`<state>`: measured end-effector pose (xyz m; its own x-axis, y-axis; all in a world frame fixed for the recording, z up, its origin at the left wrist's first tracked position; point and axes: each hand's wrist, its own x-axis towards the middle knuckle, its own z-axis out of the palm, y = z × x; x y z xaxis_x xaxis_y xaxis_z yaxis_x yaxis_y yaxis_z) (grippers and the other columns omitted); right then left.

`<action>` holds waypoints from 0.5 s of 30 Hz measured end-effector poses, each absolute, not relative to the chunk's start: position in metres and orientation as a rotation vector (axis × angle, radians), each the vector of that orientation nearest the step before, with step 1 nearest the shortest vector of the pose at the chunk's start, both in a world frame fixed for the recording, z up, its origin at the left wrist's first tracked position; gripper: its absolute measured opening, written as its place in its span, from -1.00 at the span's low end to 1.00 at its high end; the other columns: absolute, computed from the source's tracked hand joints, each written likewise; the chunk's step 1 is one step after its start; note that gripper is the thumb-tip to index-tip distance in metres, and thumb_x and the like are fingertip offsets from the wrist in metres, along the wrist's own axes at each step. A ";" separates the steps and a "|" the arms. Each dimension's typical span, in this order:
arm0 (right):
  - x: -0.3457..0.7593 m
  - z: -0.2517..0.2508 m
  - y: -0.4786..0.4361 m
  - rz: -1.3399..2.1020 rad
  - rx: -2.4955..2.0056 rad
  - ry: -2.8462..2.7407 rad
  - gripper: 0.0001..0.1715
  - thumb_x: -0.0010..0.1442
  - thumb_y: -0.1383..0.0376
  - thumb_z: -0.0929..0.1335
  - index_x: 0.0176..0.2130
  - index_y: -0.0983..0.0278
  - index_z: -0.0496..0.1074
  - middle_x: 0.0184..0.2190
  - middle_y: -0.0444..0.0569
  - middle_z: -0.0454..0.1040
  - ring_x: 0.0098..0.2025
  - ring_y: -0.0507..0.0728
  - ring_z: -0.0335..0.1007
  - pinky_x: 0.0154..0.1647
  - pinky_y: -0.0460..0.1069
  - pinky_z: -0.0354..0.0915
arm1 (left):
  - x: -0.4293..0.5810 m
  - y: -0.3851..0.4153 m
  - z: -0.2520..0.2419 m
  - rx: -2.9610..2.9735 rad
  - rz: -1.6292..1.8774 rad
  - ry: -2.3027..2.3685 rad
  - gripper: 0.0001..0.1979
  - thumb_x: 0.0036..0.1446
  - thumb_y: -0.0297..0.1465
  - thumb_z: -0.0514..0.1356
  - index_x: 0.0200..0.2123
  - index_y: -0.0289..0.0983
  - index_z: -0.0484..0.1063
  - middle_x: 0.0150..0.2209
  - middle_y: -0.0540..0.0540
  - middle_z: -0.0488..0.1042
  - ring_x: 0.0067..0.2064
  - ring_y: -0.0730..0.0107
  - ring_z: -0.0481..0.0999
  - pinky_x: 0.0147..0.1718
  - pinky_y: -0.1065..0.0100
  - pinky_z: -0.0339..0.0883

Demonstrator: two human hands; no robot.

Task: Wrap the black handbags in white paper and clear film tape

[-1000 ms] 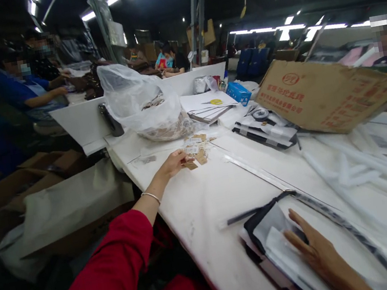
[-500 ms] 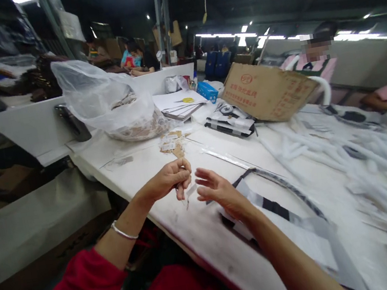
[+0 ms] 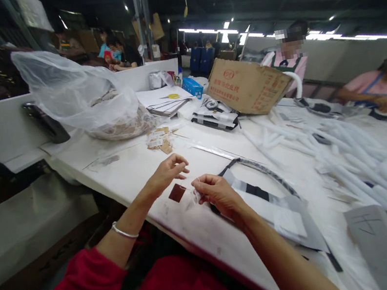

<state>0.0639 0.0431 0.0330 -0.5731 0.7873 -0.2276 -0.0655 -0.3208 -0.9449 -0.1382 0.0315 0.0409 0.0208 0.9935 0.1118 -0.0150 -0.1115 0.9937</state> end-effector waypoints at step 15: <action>0.074 0.031 0.028 1.554 -1.149 -1.401 -0.45 -0.15 -0.15 0.51 -0.42 0.25 0.54 -0.53 -0.09 0.48 -0.54 0.03 0.30 -0.51 -0.09 0.27 | -0.090 -0.023 0.033 1.581 1.397 1.333 -0.78 -0.11 -0.41 0.43 -0.30 -0.19 0.63 -0.34 -0.01 0.56 -0.26 0.39 0.51 -0.22 0.42 0.30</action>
<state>0.0738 0.0285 0.0312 -0.3280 0.9342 -0.1400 0.0424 -0.1335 -0.9901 -0.0896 -0.0230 0.0334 -0.0771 0.9456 0.3162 0.2714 -0.2852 0.9192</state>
